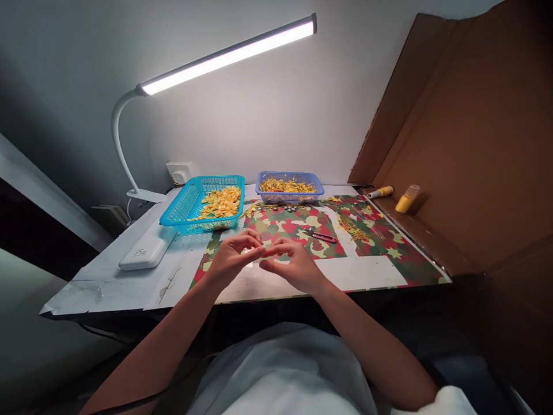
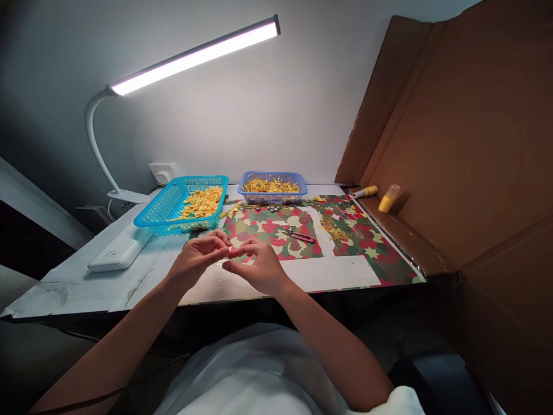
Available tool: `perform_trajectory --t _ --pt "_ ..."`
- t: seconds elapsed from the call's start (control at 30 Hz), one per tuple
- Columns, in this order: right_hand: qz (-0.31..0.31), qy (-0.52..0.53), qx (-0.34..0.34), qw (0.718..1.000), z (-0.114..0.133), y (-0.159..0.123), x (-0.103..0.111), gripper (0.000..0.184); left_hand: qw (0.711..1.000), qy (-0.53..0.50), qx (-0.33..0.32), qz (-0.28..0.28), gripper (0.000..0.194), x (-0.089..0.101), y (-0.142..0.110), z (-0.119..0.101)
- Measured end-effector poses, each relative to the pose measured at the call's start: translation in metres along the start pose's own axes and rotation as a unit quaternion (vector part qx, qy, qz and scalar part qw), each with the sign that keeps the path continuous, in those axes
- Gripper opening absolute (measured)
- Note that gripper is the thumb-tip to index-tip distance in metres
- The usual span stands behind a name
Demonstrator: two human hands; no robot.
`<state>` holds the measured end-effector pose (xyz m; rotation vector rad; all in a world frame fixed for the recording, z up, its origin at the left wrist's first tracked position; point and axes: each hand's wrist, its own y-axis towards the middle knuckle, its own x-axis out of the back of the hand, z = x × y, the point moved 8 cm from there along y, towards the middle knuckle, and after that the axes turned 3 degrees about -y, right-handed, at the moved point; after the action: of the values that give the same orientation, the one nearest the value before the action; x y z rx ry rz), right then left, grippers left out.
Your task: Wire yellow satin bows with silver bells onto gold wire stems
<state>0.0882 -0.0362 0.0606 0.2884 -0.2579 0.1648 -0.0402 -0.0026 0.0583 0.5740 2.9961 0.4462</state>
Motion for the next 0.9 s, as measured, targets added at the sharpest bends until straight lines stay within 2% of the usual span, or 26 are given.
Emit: perform_trajectory --t 0.3,0.47,0.7,0.9 --pt "0.015 0.053 -0.013 0.998 -0.011 0.006 -0.001 0.009 0.999 0.030 0.001 0.014 0.014 -0.006 0.001 0.002" --pt "0.029 0.097 -0.016 0.995 -0.018 0.011 -0.006 0.018 0.999 0.033 0.003 0.031 0.015 -0.010 0.002 -0.001" --pt "0.023 0.127 -0.026 0.991 -0.019 0.010 -0.007 0.025 0.998 -0.018 0.026 0.057 0.019 -0.013 0.001 0.004" --pt "-0.001 0.123 -0.024 0.992 -0.017 0.009 -0.002 0.021 0.987 -0.095 0.091 0.090 0.028 -0.018 0.000 0.020"
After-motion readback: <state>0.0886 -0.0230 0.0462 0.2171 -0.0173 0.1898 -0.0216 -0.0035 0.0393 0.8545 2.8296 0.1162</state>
